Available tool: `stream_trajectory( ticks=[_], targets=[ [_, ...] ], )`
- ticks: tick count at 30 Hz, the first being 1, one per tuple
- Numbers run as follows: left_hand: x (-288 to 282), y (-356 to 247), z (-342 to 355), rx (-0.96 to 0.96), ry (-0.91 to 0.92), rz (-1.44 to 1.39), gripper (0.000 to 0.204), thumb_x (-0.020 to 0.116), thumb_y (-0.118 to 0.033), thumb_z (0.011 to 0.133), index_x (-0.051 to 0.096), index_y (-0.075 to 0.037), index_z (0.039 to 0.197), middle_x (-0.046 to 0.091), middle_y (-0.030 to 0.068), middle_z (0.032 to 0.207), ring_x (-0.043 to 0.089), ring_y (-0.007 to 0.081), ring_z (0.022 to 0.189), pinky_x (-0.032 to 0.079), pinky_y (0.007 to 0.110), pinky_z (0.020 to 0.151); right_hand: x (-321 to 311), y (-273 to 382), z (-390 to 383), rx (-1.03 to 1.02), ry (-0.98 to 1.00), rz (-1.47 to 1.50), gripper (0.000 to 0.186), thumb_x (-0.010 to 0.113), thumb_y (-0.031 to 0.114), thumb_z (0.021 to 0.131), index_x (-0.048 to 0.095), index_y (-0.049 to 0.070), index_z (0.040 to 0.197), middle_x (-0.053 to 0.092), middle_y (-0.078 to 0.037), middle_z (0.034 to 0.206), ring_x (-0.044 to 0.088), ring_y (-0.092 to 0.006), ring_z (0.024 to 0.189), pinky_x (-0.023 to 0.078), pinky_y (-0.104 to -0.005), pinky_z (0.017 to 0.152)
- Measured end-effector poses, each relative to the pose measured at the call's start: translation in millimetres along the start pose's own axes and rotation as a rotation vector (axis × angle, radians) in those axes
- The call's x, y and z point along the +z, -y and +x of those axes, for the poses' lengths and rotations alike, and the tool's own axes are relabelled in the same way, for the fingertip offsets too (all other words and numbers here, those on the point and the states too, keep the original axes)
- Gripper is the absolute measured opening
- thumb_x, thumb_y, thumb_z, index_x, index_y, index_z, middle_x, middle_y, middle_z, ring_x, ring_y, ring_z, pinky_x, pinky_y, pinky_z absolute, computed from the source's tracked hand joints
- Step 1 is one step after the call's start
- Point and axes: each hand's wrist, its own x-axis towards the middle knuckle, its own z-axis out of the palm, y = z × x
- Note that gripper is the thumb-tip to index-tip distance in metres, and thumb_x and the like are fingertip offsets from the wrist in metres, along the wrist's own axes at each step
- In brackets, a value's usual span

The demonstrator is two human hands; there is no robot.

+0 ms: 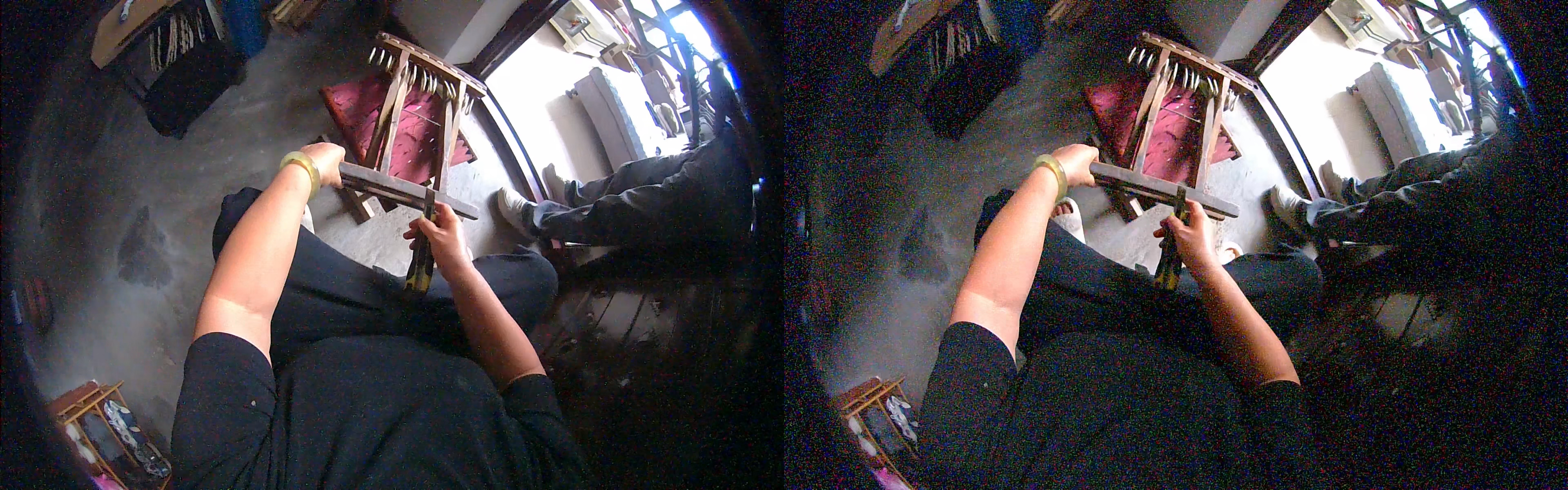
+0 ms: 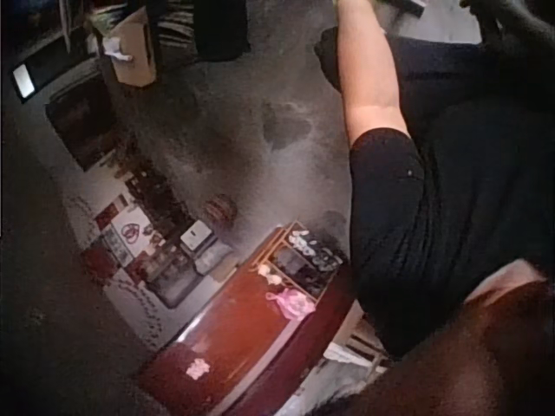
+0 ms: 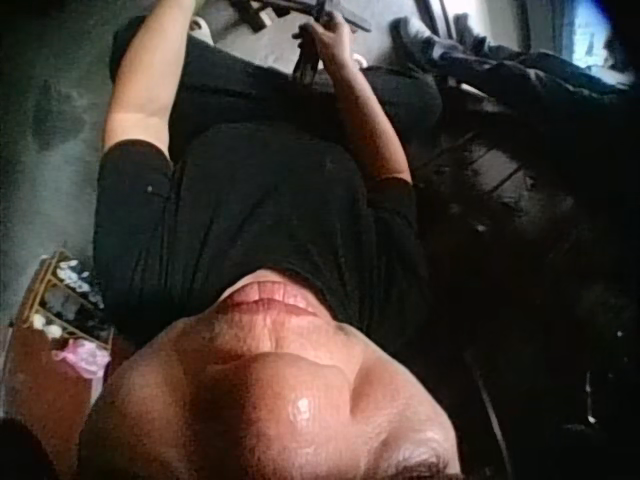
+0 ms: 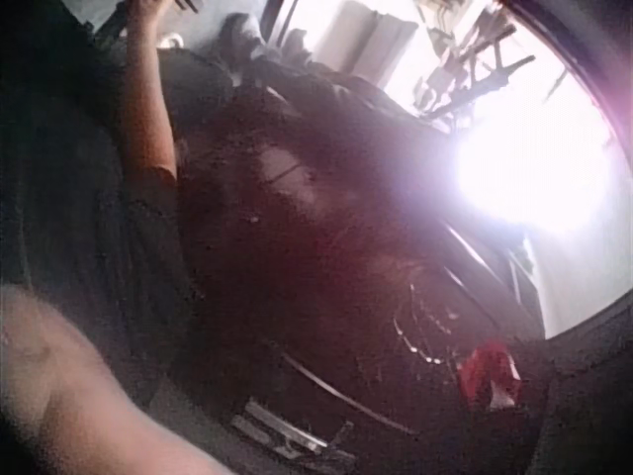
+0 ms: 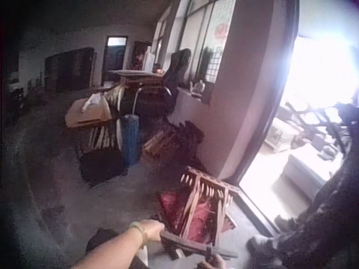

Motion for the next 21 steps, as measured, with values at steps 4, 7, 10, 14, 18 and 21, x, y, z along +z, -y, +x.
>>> stream_trajectory(
  ticks=[4,7,10,14,18,21],
  targets=[
    [-5,-9,7,0.007,0.089,0.057,0.041,0.078,-0.026,0.059,0.064,-0.007,0.093,0.065,0.0131,0.091,0.063,0.0305,0.087,0.05,0.041,0.075,18,1,13,-0.332,-0.074,-0.487,0.051,0.05,0.004,0.086,0.033,0.005,0.134,0.063,-0.01,0.077,0.064,-0.0178,0.057,0.049,-0.0303,0.051],
    [0,-4,10,0.053,0.041,0.109,0.042,0.078,-0.029,0.058,0.064,-0.007,0.091,0.066,0.0122,0.089,0.063,0.0304,0.087,0.05,0.041,0.075,43,21,10,-0.152,-0.025,-0.464,0.051,0.049,0.004,0.084,0.035,0.005,0.133,0.064,-0.014,0.078,0.064,-0.0203,0.057,0.049,-0.0313,0.051],
    [0,-6,9,0.067,0.02,0.116,0.042,0.078,-0.03,0.058,0.064,-0.007,0.09,0.066,0.0117,0.089,0.063,0.0303,0.087,0.05,0.041,0.075,56,16,24,-0.175,0.005,-0.502,0.036,0.049,0.007,0.085,0.042,0.002,0.12,0.061,-0.015,0.074,0.063,-0.0212,0.054,0.048,-0.0331,0.049],
    [-4,-8,6,0.042,0.045,0.112,0.041,0.078,-0.031,0.059,0.064,-0.007,0.089,0.066,0.0113,0.09,0.063,0.0299,0.088,0.05,0.041,0.076,69,18,35,-0.123,0.054,-0.505,0.023,0.052,0.01,0.086,0.046,-0.001,0.106,0.06,-0.014,0.071,0.062,-0.0201,0.052,0.047,-0.0332,0.047],
    [-13,-15,2,-0.003,0.114,0.082,0.041,0.078,-0.03,0.06,0.065,-0.007,0.09,0.066,0.0114,0.091,0.063,0.03,0.089,0.05,0.041,0.076,61,0,43,-0.176,0.035,-0.527,0.023,0.054,0.011,0.086,0.048,-0.003,0.103,0.06,-0.013,0.069,0.062,-0.0197,0.052,0.047,-0.0326,0.047],
    [-6,-11,1,0.068,0.015,0.123,0.041,0.078,-0.03,0.06,0.065,-0.007,0.091,0.066,0.0116,0.09,0.063,0.0301,0.089,0.051,0.04,0.076,39,-20,43,-0.204,-0.032,-0.569,0.023,0.055,0.012,0.086,0.048,-0.002,0.102,0.061,-0.013,0.07,0.062,-0.0199,0.053,0.047,-0.0318,0.047]
  ],
)
